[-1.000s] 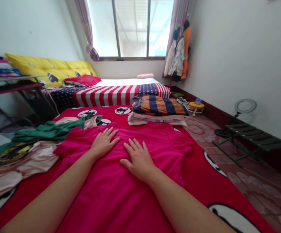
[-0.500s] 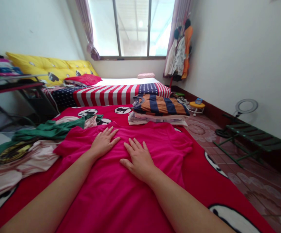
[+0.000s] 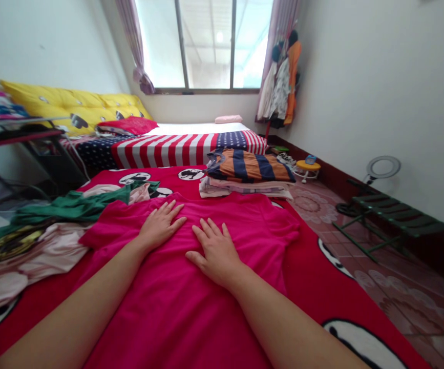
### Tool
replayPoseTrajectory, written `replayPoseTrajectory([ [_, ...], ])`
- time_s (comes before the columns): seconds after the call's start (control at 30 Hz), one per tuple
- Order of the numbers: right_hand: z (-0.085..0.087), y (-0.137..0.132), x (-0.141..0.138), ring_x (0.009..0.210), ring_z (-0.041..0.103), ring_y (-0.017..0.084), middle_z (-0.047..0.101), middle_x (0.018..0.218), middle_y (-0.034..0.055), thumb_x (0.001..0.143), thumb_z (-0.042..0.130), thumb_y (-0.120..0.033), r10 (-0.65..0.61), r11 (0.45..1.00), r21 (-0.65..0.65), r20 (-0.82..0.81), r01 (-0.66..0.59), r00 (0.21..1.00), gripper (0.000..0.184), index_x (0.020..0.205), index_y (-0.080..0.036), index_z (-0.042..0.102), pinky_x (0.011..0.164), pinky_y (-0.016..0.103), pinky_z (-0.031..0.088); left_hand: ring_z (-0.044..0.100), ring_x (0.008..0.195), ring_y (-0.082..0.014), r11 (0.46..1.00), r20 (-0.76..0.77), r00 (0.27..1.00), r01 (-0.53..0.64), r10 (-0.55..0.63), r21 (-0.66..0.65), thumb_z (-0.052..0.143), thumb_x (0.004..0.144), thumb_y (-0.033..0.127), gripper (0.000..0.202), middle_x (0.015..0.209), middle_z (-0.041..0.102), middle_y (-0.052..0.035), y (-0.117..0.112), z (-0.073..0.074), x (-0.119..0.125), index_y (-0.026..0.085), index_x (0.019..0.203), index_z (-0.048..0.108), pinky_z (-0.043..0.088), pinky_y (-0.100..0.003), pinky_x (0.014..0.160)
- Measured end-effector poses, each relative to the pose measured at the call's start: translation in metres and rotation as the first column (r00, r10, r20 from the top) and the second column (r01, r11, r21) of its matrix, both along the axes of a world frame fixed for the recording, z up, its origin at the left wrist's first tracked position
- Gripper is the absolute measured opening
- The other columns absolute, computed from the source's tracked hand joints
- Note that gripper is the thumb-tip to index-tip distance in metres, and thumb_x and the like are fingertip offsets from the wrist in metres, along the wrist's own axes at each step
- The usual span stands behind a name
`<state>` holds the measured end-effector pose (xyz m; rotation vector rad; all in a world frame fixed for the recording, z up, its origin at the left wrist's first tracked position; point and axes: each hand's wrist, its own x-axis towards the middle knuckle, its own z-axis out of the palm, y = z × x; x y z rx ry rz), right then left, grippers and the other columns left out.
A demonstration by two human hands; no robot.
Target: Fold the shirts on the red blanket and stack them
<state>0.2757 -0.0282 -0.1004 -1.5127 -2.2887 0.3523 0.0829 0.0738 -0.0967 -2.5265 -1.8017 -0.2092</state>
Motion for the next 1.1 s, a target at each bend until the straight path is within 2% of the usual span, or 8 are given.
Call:
replayPoseTrajectory([
  [0.6,-0.002,0.001,0.0,0.142,0.021,0.024,0.03,0.153,0.0063,0.089,0.047,-0.053,-0.002,1.0,0.027,-0.028,0.002,1.0,0.062,0.143,-0.024,0.039,0.114,0.053,0.014,0.022,0.142,-0.0272,1.0,-0.027,1.0,0.01,-0.01,-0.018,0.031,0.094,0.057,0.061,0.154,0.026,-0.0075,-0.002,0.004,-0.001,0.025,0.145,0.034,0.023,-0.048,0.112],
  [0.9,-0.002,0.0,0.0,0.142,0.021,0.025,0.031,0.152,0.0082,0.088,0.049,-0.051,0.005,1.0,0.025,-0.064,-0.004,0.998,0.062,0.141,-0.022,0.041,0.114,0.055,0.013,0.022,0.142,-0.0286,0.999,0.011,0.999,0.043,-0.043,-0.009,0.033,0.093,0.057,0.061,0.154,0.027,-0.0086,0.002,-0.001,-0.004,0.025,0.144,0.036,0.022,-0.051,0.112],
  [1.0,-0.002,0.0,0.0,0.141,0.024,0.027,0.036,0.15,0.0105,0.085,0.057,-0.045,0.009,1.0,0.008,-0.163,-0.008,0.987,0.06,0.138,-0.021,0.046,0.114,0.057,0.012,0.024,0.141,-0.0283,0.998,0.078,0.995,0.063,-0.062,-0.009,0.037,0.091,0.057,0.064,0.154,0.026,-0.0121,0.005,-0.003,-0.01,0.02,0.144,0.037,0.023,-0.048,0.113],
  [1.07,0.001,0.005,0.005,0.138,0.033,0.027,0.039,0.148,0.0122,0.082,0.06,-0.037,0.003,1.0,0.002,-0.351,-0.003,0.936,0.057,0.135,-0.019,0.048,0.113,0.054,0.021,0.028,0.14,-0.0274,0.998,0.166,0.985,0.052,-0.054,0.017,0.043,0.09,0.053,0.066,0.153,0.028,-0.0155,0.009,0.0,-0.018,0.016,0.144,0.036,0.027,-0.043,0.112],
  [1.1,0.004,0.009,0.01,0.133,0.041,0.026,0.042,0.146,0.0129,0.081,0.061,-0.033,-0.011,1.0,0.001,-0.478,0.012,0.878,0.056,0.134,-0.019,0.048,0.11,0.05,0.03,0.03,0.139,-0.0269,0.998,0.212,0.976,0.033,-0.042,0.048,0.046,0.089,0.051,0.066,0.151,0.031,-0.0169,0.011,0.002,-0.023,0.014,0.143,0.037,0.029,-0.041,0.111],
])
